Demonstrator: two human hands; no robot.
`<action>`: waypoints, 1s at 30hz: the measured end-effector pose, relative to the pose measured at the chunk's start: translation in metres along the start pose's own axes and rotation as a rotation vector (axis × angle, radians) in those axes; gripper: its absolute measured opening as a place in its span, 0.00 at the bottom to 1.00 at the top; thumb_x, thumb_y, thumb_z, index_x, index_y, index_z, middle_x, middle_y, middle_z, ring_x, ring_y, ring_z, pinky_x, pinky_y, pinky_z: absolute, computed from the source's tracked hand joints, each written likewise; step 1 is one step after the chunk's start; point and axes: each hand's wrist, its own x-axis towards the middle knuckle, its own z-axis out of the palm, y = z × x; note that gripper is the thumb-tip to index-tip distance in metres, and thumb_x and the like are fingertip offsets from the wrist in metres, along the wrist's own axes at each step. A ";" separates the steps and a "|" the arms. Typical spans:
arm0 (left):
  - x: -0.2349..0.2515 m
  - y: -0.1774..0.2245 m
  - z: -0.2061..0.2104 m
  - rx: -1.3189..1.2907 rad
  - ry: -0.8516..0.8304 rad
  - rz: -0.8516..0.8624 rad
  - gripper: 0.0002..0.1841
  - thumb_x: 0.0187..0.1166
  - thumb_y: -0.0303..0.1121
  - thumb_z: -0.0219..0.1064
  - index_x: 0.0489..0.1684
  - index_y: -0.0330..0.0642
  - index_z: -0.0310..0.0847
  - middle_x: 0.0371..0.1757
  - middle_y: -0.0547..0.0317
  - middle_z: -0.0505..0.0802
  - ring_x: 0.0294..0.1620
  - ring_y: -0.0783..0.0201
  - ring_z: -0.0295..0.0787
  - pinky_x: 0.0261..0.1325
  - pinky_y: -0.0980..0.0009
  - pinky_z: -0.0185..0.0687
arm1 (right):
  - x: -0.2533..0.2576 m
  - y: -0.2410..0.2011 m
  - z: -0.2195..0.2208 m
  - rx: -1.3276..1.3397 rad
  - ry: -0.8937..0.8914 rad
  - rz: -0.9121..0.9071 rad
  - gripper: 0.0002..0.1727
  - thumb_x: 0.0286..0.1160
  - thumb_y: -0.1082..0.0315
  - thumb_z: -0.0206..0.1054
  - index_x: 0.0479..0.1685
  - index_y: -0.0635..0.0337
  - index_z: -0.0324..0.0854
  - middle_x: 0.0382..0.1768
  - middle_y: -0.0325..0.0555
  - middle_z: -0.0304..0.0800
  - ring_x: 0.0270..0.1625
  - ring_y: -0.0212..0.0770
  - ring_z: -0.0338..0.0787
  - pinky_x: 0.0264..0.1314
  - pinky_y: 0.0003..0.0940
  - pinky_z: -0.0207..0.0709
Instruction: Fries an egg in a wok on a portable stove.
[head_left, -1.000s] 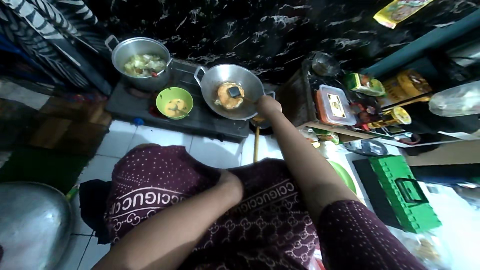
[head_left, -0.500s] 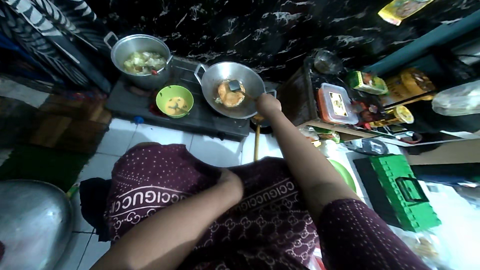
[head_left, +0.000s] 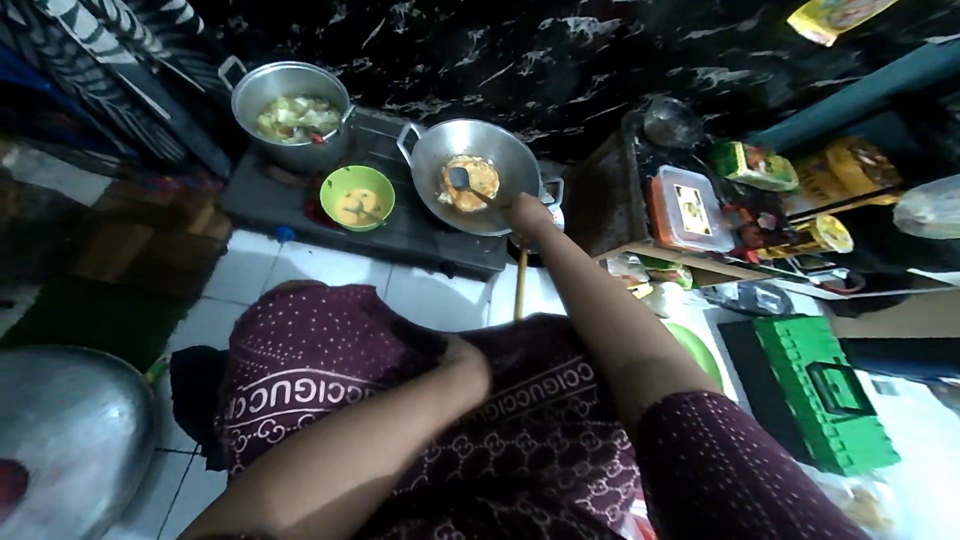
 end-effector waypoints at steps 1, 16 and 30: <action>-0.001 0.000 -0.001 0.016 -0.011 0.003 0.16 0.87 0.27 0.56 0.65 0.25 0.78 0.69 0.28 0.84 0.76 0.31 0.76 0.75 0.33 0.69 | -0.002 0.000 -0.003 -0.005 -0.002 -0.006 0.19 0.90 0.59 0.58 0.62 0.63 0.86 0.62 0.65 0.90 0.67 0.66 0.88 0.65 0.72 0.77; 0.009 0.002 0.002 0.023 -0.031 -0.018 0.17 0.85 0.30 0.60 0.64 0.27 0.80 0.68 0.30 0.85 0.74 0.32 0.78 0.74 0.34 0.69 | -0.023 -0.013 0.000 -0.005 -0.033 -0.026 0.18 0.89 0.62 0.59 0.60 0.70 0.84 0.61 0.68 0.88 0.67 0.67 0.88 0.67 0.69 0.77; 0.024 -0.003 0.013 -0.031 0.005 -0.023 0.14 0.88 0.25 0.54 0.61 0.23 0.79 0.65 0.24 0.85 0.72 0.27 0.79 0.73 0.30 0.69 | -0.027 0.030 -0.083 0.107 -0.087 -0.092 0.15 0.89 0.59 0.63 0.57 0.60 0.88 0.28 0.49 0.88 0.20 0.37 0.80 0.25 0.35 0.77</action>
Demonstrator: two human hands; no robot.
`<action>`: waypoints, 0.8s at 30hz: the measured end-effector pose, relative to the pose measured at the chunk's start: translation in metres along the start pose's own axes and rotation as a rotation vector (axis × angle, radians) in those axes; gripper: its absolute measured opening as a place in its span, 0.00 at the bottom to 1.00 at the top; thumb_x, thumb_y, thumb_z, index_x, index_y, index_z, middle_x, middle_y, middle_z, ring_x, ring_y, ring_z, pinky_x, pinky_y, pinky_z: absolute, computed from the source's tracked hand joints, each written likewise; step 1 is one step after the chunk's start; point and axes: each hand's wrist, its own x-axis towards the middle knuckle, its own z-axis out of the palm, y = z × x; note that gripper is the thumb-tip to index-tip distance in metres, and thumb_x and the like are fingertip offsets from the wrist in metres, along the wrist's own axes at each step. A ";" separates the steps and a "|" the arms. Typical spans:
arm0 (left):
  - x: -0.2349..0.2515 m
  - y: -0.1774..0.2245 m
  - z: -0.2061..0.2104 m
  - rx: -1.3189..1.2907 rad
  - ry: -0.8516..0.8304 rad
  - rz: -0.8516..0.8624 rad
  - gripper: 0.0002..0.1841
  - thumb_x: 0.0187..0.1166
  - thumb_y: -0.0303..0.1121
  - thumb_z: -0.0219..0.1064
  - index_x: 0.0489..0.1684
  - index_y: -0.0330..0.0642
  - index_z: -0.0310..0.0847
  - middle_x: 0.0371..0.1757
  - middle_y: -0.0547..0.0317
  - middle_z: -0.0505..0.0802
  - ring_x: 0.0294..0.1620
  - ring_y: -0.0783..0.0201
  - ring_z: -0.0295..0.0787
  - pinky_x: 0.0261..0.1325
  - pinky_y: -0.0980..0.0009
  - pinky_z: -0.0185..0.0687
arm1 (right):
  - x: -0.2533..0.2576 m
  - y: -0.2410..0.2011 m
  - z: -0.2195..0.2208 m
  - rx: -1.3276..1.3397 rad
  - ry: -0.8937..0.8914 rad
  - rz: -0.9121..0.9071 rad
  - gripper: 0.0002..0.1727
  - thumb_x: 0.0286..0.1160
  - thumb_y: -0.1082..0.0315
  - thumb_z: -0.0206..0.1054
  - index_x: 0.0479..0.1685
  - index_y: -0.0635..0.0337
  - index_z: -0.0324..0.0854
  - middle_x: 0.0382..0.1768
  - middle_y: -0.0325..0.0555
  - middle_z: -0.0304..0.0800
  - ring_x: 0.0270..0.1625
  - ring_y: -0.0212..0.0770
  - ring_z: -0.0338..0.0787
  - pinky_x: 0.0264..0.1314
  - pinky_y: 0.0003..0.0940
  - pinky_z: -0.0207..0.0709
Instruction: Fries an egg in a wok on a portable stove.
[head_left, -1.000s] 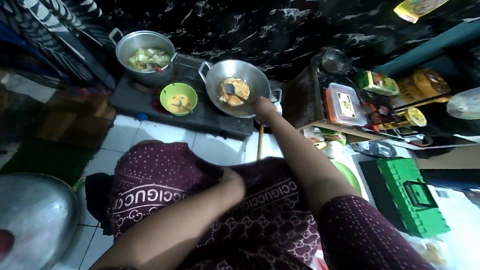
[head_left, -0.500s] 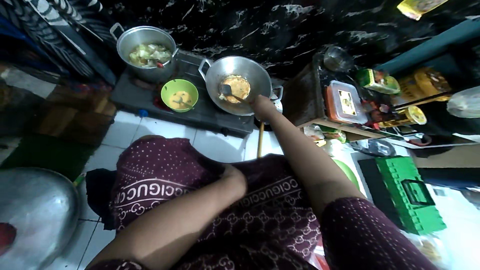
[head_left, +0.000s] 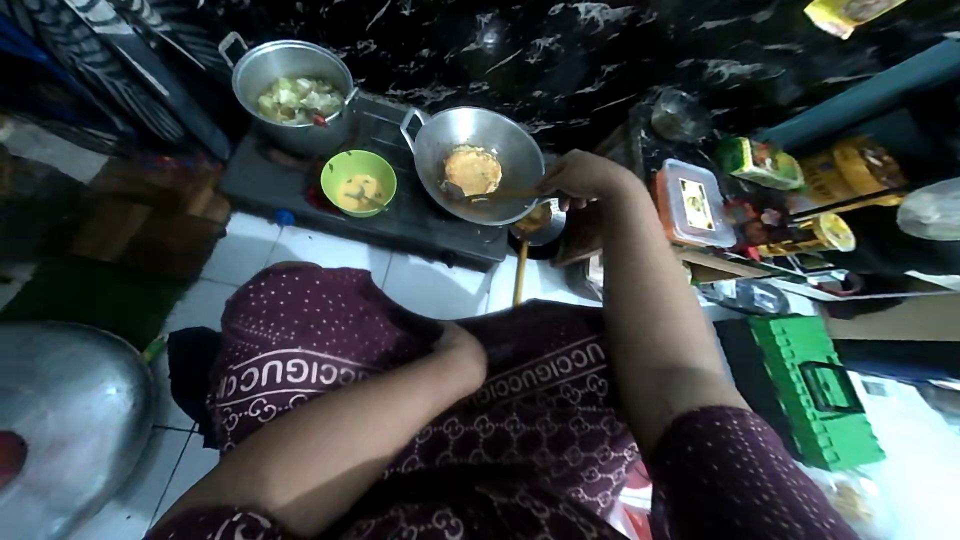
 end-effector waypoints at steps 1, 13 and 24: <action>0.001 -0.002 0.001 -0.024 0.000 -0.007 0.15 0.90 0.26 0.53 0.63 0.22 0.78 0.66 0.24 0.84 0.73 0.26 0.78 0.75 0.31 0.68 | -0.003 -0.001 -0.004 0.005 -0.004 0.004 0.14 0.89 0.60 0.63 0.54 0.60 0.89 0.27 0.48 0.89 0.18 0.35 0.78 0.23 0.33 0.74; 0.029 -0.013 0.016 -0.060 -0.024 -0.110 0.15 0.84 0.35 0.62 0.56 0.31 0.85 0.62 0.37 0.88 0.67 0.37 0.84 0.72 0.33 0.71 | 0.031 0.004 -0.027 -0.028 -0.066 0.056 0.15 0.86 0.56 0.65 0.47 0.57 0.91 0.25 0.45 0.92 0.12 0.30 0.71 0.16 0.28 0.64; 0.029 -0.017 0.020 -0.091 -0.004 -0.072 0.13 0.83 0.31 0.61 0.55 0.31 0.85 0.63 0.37 0.89 0.67 0.35 0.83 0.71 0.28 0.68 | 0.045 -0.021 -0.012 0.016 -0.070 0.094 0.15 0.86 0.59 0.65 0.51 0.62 0.87 0.29 0.47 0.87 0.19 0.33 0.73 0.23 0.29 0.68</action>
